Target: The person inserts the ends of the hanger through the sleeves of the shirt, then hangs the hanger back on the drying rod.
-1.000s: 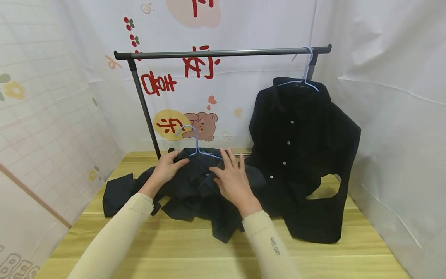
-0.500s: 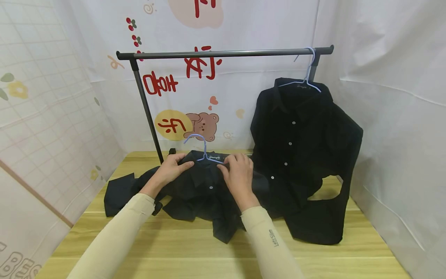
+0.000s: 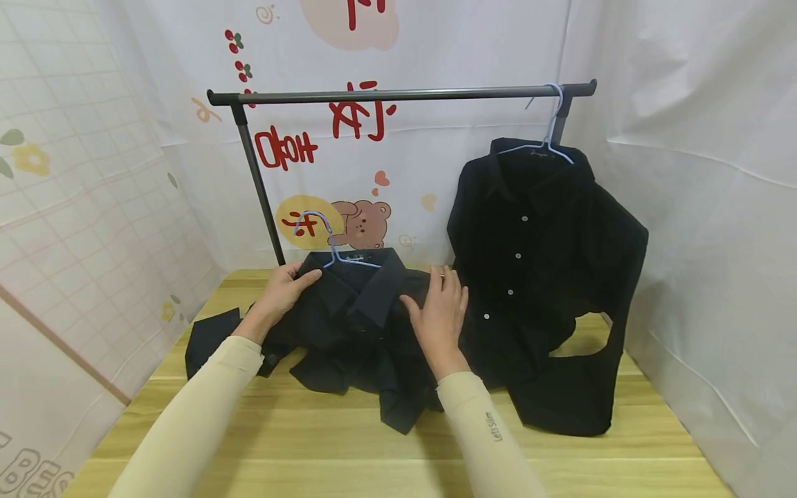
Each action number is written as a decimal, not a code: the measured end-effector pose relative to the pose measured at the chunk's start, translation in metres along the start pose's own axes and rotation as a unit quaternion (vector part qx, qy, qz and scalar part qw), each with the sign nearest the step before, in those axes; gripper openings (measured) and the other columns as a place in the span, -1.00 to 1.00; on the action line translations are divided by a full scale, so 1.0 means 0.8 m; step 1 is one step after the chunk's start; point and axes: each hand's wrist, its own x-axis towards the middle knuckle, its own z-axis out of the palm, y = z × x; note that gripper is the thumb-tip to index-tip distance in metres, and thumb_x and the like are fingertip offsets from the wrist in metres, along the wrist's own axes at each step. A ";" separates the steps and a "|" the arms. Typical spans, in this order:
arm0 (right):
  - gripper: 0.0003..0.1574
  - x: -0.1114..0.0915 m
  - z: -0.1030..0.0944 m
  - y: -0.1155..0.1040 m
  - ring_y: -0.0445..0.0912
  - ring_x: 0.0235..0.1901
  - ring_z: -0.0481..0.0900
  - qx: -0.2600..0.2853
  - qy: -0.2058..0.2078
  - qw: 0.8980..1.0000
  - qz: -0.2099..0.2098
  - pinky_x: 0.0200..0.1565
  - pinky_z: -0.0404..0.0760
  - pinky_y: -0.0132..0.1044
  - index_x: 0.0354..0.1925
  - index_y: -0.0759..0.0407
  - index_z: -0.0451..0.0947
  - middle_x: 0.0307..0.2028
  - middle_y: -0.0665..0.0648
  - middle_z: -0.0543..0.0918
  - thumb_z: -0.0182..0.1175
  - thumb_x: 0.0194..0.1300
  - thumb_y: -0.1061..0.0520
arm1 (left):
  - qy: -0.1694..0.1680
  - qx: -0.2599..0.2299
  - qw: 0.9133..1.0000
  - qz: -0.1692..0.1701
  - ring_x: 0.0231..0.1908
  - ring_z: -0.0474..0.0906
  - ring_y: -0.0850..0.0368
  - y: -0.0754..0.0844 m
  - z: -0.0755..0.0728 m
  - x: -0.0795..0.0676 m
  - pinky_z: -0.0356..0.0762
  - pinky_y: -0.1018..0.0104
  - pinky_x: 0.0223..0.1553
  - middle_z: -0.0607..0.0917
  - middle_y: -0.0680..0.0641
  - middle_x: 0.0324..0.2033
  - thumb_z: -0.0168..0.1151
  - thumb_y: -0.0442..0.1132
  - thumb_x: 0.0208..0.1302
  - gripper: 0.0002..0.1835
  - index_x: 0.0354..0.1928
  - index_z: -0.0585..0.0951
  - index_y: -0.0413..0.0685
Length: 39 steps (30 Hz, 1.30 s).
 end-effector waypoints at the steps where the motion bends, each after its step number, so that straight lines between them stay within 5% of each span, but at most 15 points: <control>1: 0.08 0.000 0.000 0.005 0.21 0.44 0.09 0.004 -0.001 1.000 0.008 0.42 -0.09 0.19 0.47 0.24 0.15 0.41 0.34 0.23 0.40 0.22 -0.17 | 0.007 -0.013 1.000 -0.007 -0.44 0.48 0.04 0.000 -0.006 0.002 0.44 0.29 -0.42 0.54 -0.13 -0.49 0.20 -0.10 0.45 -0.66 -0.30 0.56 -0.30; 7: 0.19 0.000 -0.009 0.028 0.28 0.35 0.25 0.047 -0.092 0.990 0.097 0.33 0.18 0.22 0.54 0.28 -0.05 0.40 0.39 0.25 0.36 0.27 -0.19 | 0.047 -0.042 0.998 -0.022 -0.41 0.49 0.06 0.006 -0.039 0.012 0.47 0.30 -0.38 0.59 -0.20 -0.40 0.17 -0.16 0.46 -0.65 -0.16 0.57 -0.43; 15: -0.02 -0.001 -0.023 0.052 0.27 0.09 0.50 0.011 -0.315 0.932 0.178 0.14 0.43 0.21 0.32 0.38 0.36 0.20 0.41 0.50 0.35 0.21 -0.25 | 0.141 -0.032 0.989 -0.029 -0.27 0.48 0.13 0.015 -0.066 0.016 0.46 0.37 -0.28 0.58 -0.12 -0.26 0.18 0.05 0.44 -0.52 -0.03 0.59 -0.31; 19: -0.30 0.003 -0.037 0.055 0.18 -0.15 0.61 -0.017 -0.354 0.916 0.186 -0.06 0.59 0.08 0.13 0.43 0.50 -0.07 0.38 0.63 0.31 0.29 -0.10 | 0.177 -0.046 0.983 -0.020 -0.28 0.47 0.13 0.013 -0.069 0.017 0.43 0.35 -0.27 0.57 -0.09 -0.30 0.20 0.03 0.43 -0.54 -0.06 0.60 -0.33; 22: -0.58 0.014 -0.052 0.051 0.06 -0.37 0.65 0.013 -0.288 0.938 0.193 -0.29 0.65 -0.09 0.01 0.40 0.57 -0.30 0.31 0.65 0.15 0.44 0.04 | 0.190 -0.043 0.981 -0.015 -0.28 0.45 0.14 0.009 -0.069 0.017 0.41 0.35 -0.24 0.56 -0.06 -0.33 0.21 0.01 0.43 -0.56 -0.07 0.61 -0.32; 25: -0.64 0.031 -0.068 0.042 0.04 -0.46 0.67 0.084 -0.144 0.967 0.192 -0.36 0.65 -0.18 -0.10 0.35 0.62 -0.32 0.31 0.65 0.01 0.52 0.09 | 0.199 -0.044 0.979 -0.014 -0.26 0.44 0.14 0.005 -0.069 0.016 0.39 0.35 -0.21 0.56 -0.05 -0.32 0.20 -0.01 0.43 -0.58 -0.08 0.62 -0.32; 27: -0.61 0.044 -0.081 0.031 0.06 -0.41 0.65 0.124 -0.052 0.974 0.183 -0.32 0.59 -0.20 -0.10 0.31 0.64 -0.26 0.30 0.67 -0.04 0.54 0.08 | 0.203 -0.048 0.978 -0.015 -0.24 0.43 0.14 0.003 -0.069 0.016 0.38 0.35 -0.18 0.56 -0.04 -0.31 0.19 -0.02 0.44 -0.59 -0.06 0.62 -0.31; 30: -0.59 0.062 -0.099 0.014 0.11 -0.25 0.59 0.176 0.047 0.969 0.165 -0.21 0.49 -0.18 -0.05 0.31 0.65 -0.14 0.30 0.67 -0.08 0.54 0.10 | 0.212 -0.058 0.975 -0.018 -0.22 0.42 0.15 -0.001 -0.069 0.016 0.37 0.35 -0.14 0.56 -0.01 -0.30 0.19 -0.02 0.44 -0.59 -0.04 0.61 -0.30; 39: -0.62 0.091 -0.129 -0.011 -0.10 -0.19 0.52 0.249 0.204 0.941 0.107 -0.14 0.37 -0.33 -0.04 0.31 0.60 -0.18 0.19 0.64 -0.09 0.56 0.11 | 0.223 -0.080 0.971 -0.022 -0.25 0.41 0.15 -0.005 -0.067 0.014 0.36 0.34 -0.18 0.51 0.02 -0.37 0.22 0.00 0.41 -0.59 -0.09 0.59 -0.28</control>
